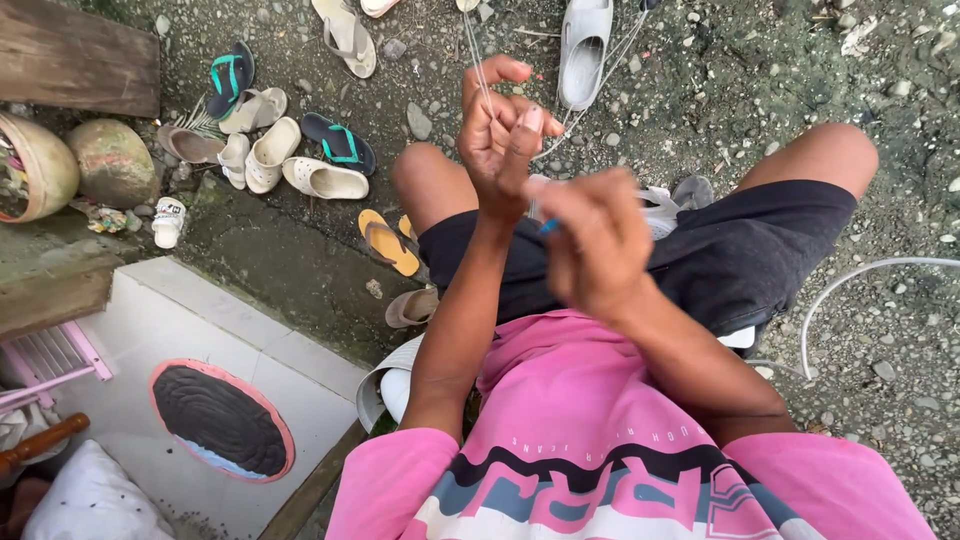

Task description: The person is sitting down and using their hands and a small blue tool to work with fishing line, likely repairing or preparing a fishing net.

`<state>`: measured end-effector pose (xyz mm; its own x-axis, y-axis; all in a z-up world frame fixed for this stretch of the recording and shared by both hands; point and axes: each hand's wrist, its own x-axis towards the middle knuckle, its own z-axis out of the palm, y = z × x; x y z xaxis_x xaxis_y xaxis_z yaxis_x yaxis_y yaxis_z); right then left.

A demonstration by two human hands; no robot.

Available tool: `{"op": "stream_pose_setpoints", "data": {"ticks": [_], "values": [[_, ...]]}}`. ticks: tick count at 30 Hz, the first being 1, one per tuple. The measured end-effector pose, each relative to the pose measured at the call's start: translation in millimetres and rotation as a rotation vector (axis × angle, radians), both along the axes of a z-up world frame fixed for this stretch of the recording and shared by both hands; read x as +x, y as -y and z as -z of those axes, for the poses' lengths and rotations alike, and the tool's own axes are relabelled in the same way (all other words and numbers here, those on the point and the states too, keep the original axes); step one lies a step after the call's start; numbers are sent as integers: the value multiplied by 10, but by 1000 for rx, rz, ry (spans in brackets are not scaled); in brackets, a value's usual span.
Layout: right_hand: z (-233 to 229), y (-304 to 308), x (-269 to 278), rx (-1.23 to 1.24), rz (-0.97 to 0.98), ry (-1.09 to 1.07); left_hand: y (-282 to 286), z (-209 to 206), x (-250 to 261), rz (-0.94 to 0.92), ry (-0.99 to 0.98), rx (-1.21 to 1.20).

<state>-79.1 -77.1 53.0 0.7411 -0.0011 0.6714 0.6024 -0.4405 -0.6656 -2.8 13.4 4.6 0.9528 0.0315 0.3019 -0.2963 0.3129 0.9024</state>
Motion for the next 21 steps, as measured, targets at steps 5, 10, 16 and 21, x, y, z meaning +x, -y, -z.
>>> {"op": "stream_pose_setpoints", "data": {"ticks": [5, 10, 16, 21], "values": [[-144, 327, 189, -156, 247, -134, -59, 96, -12, 53, -24, 35], [-8, 518, 238, -400, 207, -396, -47, 68, -49, 88, -82, 115], [15, 520, 194, -271, 82, -394, -36, 84, -94, 108, -147, 82], [-8, 362, 99, -169, -45, -366, -25, 132, -119, 69, -124, 85]]}}
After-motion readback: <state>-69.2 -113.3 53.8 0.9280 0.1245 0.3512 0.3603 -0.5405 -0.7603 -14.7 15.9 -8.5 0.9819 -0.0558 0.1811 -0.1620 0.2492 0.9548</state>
